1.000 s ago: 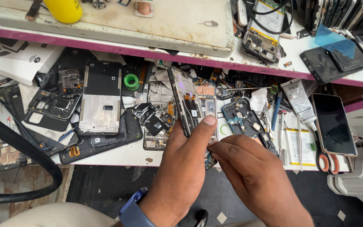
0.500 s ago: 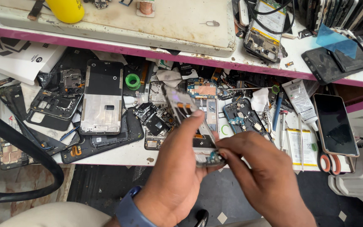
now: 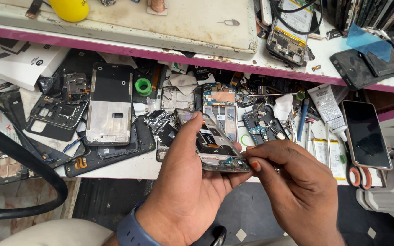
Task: The person disassembles a smartphone using a screwdriver and tweezers. They remove screws from the bottom of the device, detach a small circuit board, and use tweezers to separate a tiny component from the board.
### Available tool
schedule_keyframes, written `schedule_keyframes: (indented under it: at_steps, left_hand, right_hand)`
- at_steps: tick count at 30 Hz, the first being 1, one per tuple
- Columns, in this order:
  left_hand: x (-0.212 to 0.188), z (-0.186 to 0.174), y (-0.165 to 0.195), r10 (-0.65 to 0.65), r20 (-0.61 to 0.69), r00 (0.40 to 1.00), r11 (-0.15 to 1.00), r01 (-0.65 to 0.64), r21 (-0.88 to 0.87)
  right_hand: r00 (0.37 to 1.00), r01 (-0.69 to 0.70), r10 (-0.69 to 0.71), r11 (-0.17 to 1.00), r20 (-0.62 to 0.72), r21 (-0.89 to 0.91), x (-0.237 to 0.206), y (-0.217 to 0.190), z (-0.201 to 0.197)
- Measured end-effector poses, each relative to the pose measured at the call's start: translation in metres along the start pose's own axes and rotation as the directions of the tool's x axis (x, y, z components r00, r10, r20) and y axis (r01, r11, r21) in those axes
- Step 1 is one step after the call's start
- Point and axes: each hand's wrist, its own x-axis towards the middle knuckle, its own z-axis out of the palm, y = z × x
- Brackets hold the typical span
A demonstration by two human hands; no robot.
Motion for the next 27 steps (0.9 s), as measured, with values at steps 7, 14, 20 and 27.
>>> schedule_keyframes:
  at_steps: [7,14,20,27]
  left_hand:
    - [-0.0024,0.0005,-0.0043,0.156,0.024,0.987,0.947,-0.156,0.279]
    - [0.0017,-0.0018,-0.0086,0.244,0.181,0.953,0.896,-0.293,0.333]
    - [0.0013,-0.0003,-0.0083,0.272,0.119,0.955,0.821,-0.295,0.489]
    - [0.0019,0.0004,-0.0081,0.257,0.075,0.964,0.829,-0.259,0.495]
  right_hand:
    - [0.990,0.133,-0.125,0.982,0.064,-0.134,0.0026,-0.0019,-0.0001]
    - [0.980,0.190,-0.171,0.959,0.101,-0.212,0.0032,-0.0034,0.0015]
    - [0.974,0.207,-0.185,0.960,0.129,-0.186,0.0040,-0.0022,0.0011]
    - [0.966,0.220,-0.209,0.974,0.153,-0.057,0.0010,-0.0019,-0.0043]
